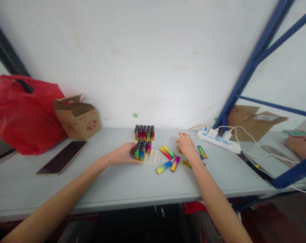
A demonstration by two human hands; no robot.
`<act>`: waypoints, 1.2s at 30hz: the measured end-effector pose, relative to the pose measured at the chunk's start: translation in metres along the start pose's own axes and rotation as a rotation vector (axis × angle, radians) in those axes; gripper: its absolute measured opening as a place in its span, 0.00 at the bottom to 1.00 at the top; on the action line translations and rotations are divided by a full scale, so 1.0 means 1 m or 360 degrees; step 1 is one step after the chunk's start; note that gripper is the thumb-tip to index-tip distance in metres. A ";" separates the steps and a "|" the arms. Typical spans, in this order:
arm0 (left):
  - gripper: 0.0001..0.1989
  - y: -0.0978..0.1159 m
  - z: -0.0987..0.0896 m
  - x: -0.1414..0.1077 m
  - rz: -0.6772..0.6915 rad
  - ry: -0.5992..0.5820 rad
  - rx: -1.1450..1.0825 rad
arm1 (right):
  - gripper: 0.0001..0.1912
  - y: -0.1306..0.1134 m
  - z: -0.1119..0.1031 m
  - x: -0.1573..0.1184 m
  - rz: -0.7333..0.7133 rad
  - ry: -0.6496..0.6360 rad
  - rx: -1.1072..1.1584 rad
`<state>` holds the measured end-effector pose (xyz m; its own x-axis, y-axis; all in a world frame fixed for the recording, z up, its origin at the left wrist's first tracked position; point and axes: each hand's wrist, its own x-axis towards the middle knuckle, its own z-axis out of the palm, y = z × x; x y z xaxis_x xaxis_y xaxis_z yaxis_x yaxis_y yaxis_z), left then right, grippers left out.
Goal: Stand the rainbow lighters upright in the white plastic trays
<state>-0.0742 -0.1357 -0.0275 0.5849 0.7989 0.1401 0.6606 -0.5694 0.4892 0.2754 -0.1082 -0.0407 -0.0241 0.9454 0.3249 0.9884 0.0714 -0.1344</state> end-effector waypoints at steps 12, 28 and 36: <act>0.31 0.002 -0.002 -0.001 0.0028 -0.0002 0.0002 | 0.11 0.013 0.001 0.010 -0.0055 0.0077 0.0527; 0.29 0.000 -0.001 -0.001 0.0095 0.0027 -0.0092 | 0.20 -0.068 -0.004 -0.011 0.0306 -0.0196 0.2845; 0.28 0.003 -0.001 -0.001 0.0124 0.0032 -0.0148 | 0.22 -0.078 -0.005 -0.021 0.0055 -0.0526 0.2862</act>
<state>-0.0737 -0.1378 -0.0252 0.6226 0.7572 0.1975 0.5664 -0.6102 0.5539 0.1990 -0.1350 -0.0326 -0.2553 0.9546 0.1534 -0.3478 0.0574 -0.9358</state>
